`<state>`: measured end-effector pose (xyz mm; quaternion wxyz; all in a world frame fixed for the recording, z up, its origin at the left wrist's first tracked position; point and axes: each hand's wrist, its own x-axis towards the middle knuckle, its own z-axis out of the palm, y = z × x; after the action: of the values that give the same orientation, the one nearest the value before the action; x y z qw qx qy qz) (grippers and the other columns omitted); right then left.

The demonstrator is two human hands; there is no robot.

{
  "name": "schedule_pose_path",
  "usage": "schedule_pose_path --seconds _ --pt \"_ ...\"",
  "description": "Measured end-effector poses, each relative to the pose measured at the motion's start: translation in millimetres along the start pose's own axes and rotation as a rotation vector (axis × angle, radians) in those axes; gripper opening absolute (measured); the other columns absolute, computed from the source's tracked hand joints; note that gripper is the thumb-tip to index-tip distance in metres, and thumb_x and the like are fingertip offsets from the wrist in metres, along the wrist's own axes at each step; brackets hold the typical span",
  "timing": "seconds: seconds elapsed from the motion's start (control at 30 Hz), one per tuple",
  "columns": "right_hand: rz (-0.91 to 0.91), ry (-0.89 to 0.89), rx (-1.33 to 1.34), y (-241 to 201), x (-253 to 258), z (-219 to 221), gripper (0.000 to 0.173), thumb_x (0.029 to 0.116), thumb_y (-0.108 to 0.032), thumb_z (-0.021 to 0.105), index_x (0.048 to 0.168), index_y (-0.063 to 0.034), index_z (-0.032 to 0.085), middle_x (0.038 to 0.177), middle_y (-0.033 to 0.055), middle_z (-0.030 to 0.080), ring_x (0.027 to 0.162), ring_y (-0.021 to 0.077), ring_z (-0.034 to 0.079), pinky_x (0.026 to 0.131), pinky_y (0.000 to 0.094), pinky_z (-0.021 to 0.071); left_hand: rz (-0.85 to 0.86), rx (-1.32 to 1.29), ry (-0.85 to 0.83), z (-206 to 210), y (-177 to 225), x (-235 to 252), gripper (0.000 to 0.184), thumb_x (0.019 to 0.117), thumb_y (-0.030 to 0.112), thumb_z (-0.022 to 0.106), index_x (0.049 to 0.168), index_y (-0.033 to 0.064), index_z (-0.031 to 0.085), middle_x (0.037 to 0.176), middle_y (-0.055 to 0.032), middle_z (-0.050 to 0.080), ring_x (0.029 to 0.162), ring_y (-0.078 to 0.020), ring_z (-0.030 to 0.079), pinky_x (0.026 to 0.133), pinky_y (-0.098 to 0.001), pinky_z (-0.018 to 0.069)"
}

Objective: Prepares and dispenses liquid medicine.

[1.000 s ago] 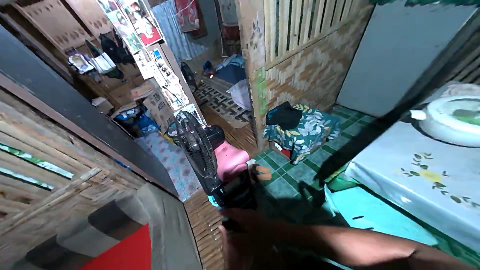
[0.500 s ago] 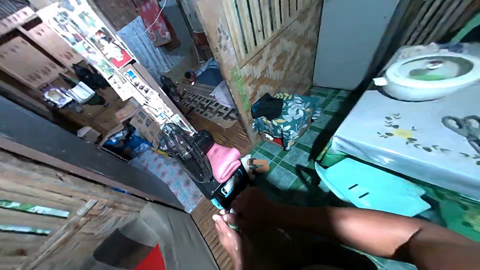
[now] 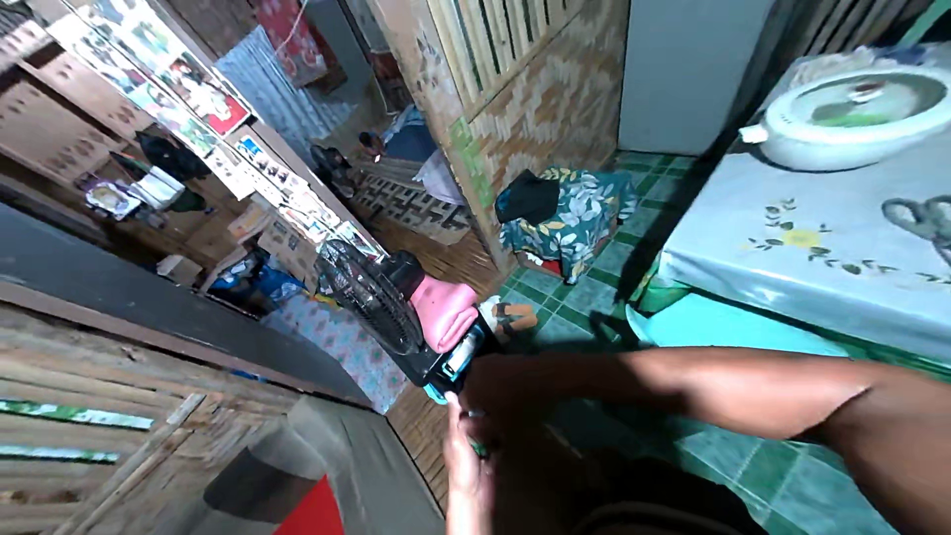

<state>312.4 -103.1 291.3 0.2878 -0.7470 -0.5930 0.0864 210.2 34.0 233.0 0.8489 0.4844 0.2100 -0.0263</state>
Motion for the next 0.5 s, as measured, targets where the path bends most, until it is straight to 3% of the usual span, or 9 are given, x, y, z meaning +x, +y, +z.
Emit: schedule_pose_path --seconds 0.03,0.07,0.17,0.27,0.33,0.4,0.43,0.47,0.5 --pt "-0.040 -0.031 -0.028 -2.3 0.4 -0.2 0.039 0.0996 -0.035 0.063 0.081 -0.0005 0.066 0.070 0.0150 0.063 0.070 0.0343 0.066 0.066 0.0590 0.0523 -0.044 -0.039 -0.071 -4.7 -0.5 -4.2 0.048 0.1095 0.049 0.033 0.102 0.0158 0.067 0.082 -0.0012 0.072 0.071 -0.0099 0.070 0.060 -0.0282 0.0592" --pt "-0.065 -0.058 -0.067 -6.0 0.6 -3.1 0.041 0.0994 -0.039 0.064 0.082 -0.0018 0.067 0.071 0.0139 0.064 0.070 0.0332 0.067 0.065 0.0579 0.0528 -0.075 -0.095 -0.123 -10.1 -2.7 -5.2 0.044 0.1089 0.047 0.035 0.101 0.0174 0.067 0.079 0.0002 0.071 0.066 -0.0081 0.068 0.057 -0.0259 0.0572" --pt "-0.130 -0.047 -0.279 -15.6 2.3 -20.9 0.039 0.0977 -0.045 0.065 0.092 -0.0067 0.066 0.081 0.0112 0.065 0.072 0.0310 0.067 0.060 0.0535 0.0539 -0.066 -0.175 -0.111 -15.7 -0.5 -2.7 0.055 0.1074 0.058 0.033 0.086 0.0173 0.064 0.058 0.0029 0.056 0.043 -0.0064 0.052 0.038 -0.0221 0.0429" --pt "-0.276 0.060 -0.328 -9.9 5.8 -27.1 0.021 0.0899 -0.021 0.076 0.107 -0.0128 0.066 0.101 0.0109 0.064 0.086 0.0298 0.067 0.065 0.0481 0.0567 0.017 -0.191 -0.083 -20.4 7.2 0.7 0.060 0.1048 0.064 0.034 0.096 0.0128 0.066 0.070 -0.0042 0.064 0.046 -0.0103 0.057 0.038 -0.0242 0.0473" --pt "-0.322 0.088 -0.171 -8.8 9.2 -27.0 0.043 0.0811 -0.005 0.079 0.121 -0.0165 0.068 0.115 0.0141 0.061 0.097 0.0320 0.065 0.073 0.0505 0.0577 0.066 -0.236 -0.097 -21.1 8.6 2.0 0.055 0.1044 0.060 0.042 0.095 0.0114 0.065 0.069 -0.0059 0.064 0.045 -0.0110 0.057 0.036 -0.0249 0.0465" --pt "-0.295 0.125 -0.095 -9.4 13.0 -27.1 0.060 0.0838 -0.017 0.080 0.141 -0.0215 0.060 0.125 0.0135 0.061 0.102 0.0300 0.065 0.078 0.0496 0.0587 0.111 -0.254 -0.094 -20.3 8.9 1.6 0.047 0.1057 0.055 0.044 0.098 0.0138 0.066 0.071 -0.0041 0.065 0.048 -0.0097 0.060 0.039 -0.0245 0.0488" --pt "-0.248 0.144 -0.116 -11.3 14.2 -27.9 0.057 0.0879 -0.030 0.077 0.141 -0.0212 0.059 0.119 0.0118 0.063 0.096 0.0284 0.067 0.072 0.0491 0.0585 0.121 -0.247 -0.055 -17.3 8.7 1.1 0.051 0.1055 0.059 0.041 0.096 0.0149 0.066 0.067 -0.0014 0.063 0.046 -0.0076 0.056 0.038 -0.0229 0.0461" --pt "-0.187 0.152 -0.166 -13.4 14.8 -27.8 0.046 0.0922 -0.041 0.071 0.132 -0.0182 0.063 0.105 0.0102 0.065 0.086 0.0281 0.067 0.066 0.0498 0.0563 0.130 -0.253 -0.047 -17.0 7.3 1.5 0.053 0.1054 0.060 0.038 0.095 0.0165 0.065 0.065 0.0015 0.060 0.046 -0.0060 0.055 0.039 -0.0219 0.0455" --pt "-0.131 0.132 -0.220 -16.2 15.8 -27.8 0.035 0.0953 -0.045 0.066 0.113 -0.0142 0.066 0.092 0.0095 0.065 0.079 0.0292 0.067 0.062 0.0520 0.0540 0.140 -0.270 -0.055 -16.8 6.1 2.3 0.054 0.1060 0.060 0.035 0.094 0.0162 0.063 0.064 0.0030 0.056 0.047 -0.0057 0.053 0.040 -0.0217 0.0450"
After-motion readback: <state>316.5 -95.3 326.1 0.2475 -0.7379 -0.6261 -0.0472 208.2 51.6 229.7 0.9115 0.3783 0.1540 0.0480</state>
